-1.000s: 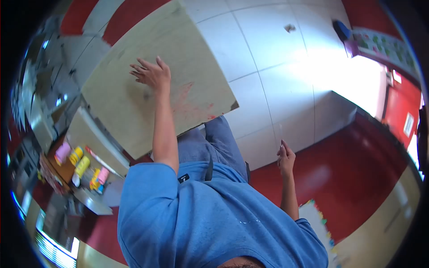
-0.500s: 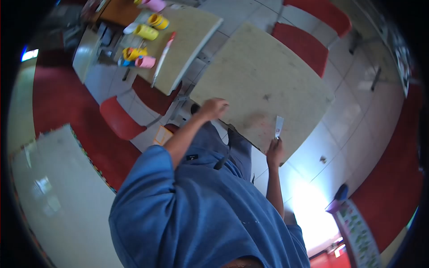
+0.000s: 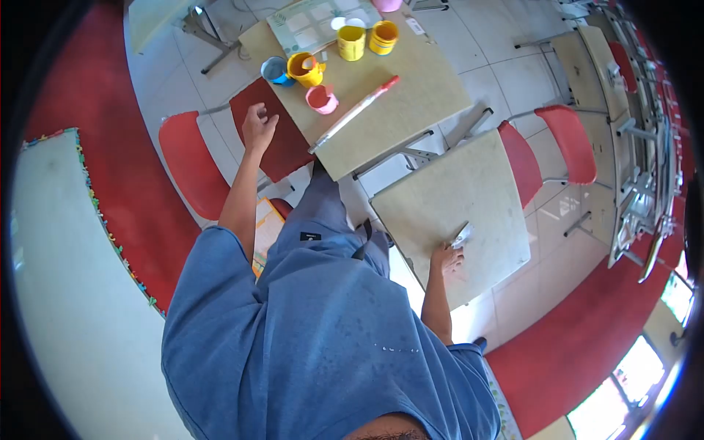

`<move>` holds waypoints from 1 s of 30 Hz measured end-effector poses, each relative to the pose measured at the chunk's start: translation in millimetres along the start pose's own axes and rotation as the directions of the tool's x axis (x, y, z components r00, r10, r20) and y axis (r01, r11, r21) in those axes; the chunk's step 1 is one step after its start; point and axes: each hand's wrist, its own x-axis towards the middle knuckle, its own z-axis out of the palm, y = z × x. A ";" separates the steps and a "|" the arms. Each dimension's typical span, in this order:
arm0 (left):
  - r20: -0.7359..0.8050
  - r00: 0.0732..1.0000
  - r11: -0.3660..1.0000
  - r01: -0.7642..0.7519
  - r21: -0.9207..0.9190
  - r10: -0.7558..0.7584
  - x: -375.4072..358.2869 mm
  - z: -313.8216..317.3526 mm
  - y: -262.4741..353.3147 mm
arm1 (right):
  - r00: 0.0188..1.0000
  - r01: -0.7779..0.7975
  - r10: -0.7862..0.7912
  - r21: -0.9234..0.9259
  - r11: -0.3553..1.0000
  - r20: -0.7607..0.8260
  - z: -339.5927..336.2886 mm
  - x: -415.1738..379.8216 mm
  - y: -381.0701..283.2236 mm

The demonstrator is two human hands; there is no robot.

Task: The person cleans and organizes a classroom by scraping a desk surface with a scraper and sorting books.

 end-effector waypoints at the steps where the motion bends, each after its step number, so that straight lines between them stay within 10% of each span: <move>1: -0.030 0.999 1.000 0.013 -0.012 -0.013 16.9 -0.2 -2.2 | 0.998 0.018 -0.020 -0.038 0.999 -0.063 -9.5 -8.3 -24.9; 3: -0.090 0.995 0.998 -0.054 -0.024 0.052 52.6 1.5 -18.6 | 0.910 0.296 -0.314 -0.106 0.949 -0.270 4.5 -10.5 -63.7; 10: 0.071 0.948 0.947 -0.301 -0.112 0.310 110.0 -9.5 17.5 | 0.534 0.668 -0.844 0.591 0.452 0.041 -57.1 -125.4 -358.5; 24: 0.039 0.929 0.902 -0.346 -0.258 0.367 128.4 -5.5 11.5 | 0.722 0.422 -0.686 0.728 0.541 0.091 -13.2 -161.3 -457.4; 30: 0.092 0.868 0.858 -0.459 -0.229 0.489 76.6 -65.6 75.8 | 0.607 0.424 -0.778 0.894 0.145 -0.161 -147.3 -198.3 -435.4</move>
